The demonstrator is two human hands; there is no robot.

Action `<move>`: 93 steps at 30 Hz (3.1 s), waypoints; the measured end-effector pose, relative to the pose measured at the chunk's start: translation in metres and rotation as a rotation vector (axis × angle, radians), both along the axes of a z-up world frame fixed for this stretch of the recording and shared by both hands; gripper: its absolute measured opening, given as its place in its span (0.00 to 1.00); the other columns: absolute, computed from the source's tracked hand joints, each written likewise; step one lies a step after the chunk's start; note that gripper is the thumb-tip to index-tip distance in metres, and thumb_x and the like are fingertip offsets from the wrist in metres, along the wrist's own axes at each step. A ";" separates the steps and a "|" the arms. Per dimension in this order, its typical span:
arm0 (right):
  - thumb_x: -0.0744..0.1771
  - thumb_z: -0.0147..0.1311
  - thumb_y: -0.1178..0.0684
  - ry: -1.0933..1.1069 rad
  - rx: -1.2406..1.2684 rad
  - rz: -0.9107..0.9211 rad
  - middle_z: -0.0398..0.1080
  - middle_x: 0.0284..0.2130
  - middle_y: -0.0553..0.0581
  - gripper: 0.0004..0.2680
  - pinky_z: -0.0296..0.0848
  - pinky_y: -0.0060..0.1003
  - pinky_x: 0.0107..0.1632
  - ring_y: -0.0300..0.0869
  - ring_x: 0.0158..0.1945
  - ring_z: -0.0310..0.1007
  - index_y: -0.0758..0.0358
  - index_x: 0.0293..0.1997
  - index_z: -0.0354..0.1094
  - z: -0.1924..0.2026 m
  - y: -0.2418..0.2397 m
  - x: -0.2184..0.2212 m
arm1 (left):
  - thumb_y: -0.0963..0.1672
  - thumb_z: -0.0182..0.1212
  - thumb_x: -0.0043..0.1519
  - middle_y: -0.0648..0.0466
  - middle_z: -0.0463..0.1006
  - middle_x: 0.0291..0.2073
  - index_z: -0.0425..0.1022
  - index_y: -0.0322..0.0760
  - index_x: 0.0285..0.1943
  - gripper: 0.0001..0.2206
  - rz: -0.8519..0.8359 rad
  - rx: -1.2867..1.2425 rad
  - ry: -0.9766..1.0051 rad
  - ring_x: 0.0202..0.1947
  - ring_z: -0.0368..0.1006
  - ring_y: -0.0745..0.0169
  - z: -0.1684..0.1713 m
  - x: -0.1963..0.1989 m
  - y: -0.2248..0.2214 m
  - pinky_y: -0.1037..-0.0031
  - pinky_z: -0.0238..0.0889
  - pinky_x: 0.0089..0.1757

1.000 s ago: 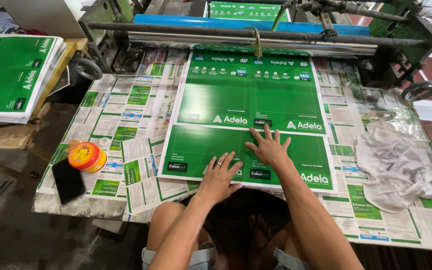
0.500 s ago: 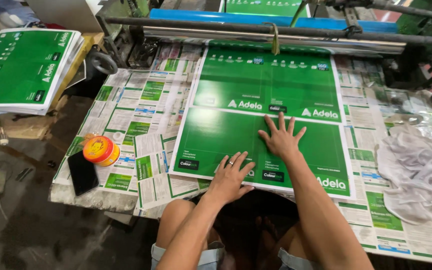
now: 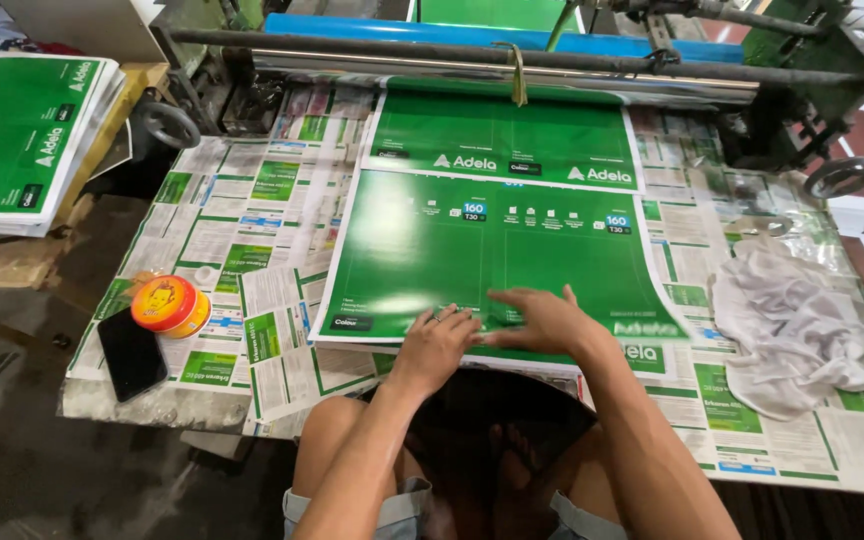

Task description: Placing printed sheets into an industrial processing machine one by one.

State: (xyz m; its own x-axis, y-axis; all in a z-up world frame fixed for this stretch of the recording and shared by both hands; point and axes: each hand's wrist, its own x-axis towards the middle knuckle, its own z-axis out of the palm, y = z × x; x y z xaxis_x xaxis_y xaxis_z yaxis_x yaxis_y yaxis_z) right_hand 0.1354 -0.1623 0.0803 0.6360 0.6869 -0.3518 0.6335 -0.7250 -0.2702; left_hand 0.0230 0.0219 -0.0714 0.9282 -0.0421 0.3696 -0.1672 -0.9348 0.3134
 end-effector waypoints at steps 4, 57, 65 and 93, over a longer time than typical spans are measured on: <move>0.63 0.60 0.39 -0.077 0.099 0.058 0.62 0.66 0.52 0.25 0.47 0.68 0.68 0.51 0.70 0.58 0.34 0.69 0.64 0.008 -0.012 -0.011 | 0.46 0.59 0.70 0.57 0.76 0.52 0.76 0.41 0.55 0.09 0.099 0.033 -0.229 0.57 0.73 0.57 0.075 -0.020 -0.017 0.49 0.57 0.64; 0.66 0.36 0.21 -0.145 -0.066 -0.254 0.31 0.78 0.57 0.29 0.35 0.81 0.68 0.63 0.79 0.32 0.26 0.77 0.40 -0.075 0.029 0.041 | 0.58 0.66 0.54 0.43 0.49 0.76 0.53 0.45 0.77 0.43 0.002 0.138 0.196 0.76 0.44 0.39 0.051 -0.008 -0.012 0.36 0.37 0.66; 0.66 0.36 0.21 -0.152 -0.056 -0.252 0.32 0.78 0.57 0.29 0.35 0.82 0.67 0.62 0.79 0.32 0.25 0.77 0.40 -0.078 0.031 0.048 | 0.58 0.66 0.55 0.42 0.49 0.76 0.53 0.44 0.77 0.43 0.001 0.151 0.187 0.75 0.45 0.38 0.049 -0.008 -0.012 0.36 0.37 0.65; 0.66 0.37 0.22 -0.302 0.088 -0.218 0.40 0.76 0.61 0.29 0.29 0.84 0.65 0.66 0.78 0.30 0.34 0.77 0.44 -0.094 0.054 0.091 | 0.55 0.68 0.54 0.47 0.65 0.70 0.71 0.45 0.67 0.32 -0.040 0.008 0.065 0.72 0.55 0.37 0.038 -0.010 -0.006 0.33 0.43 0.64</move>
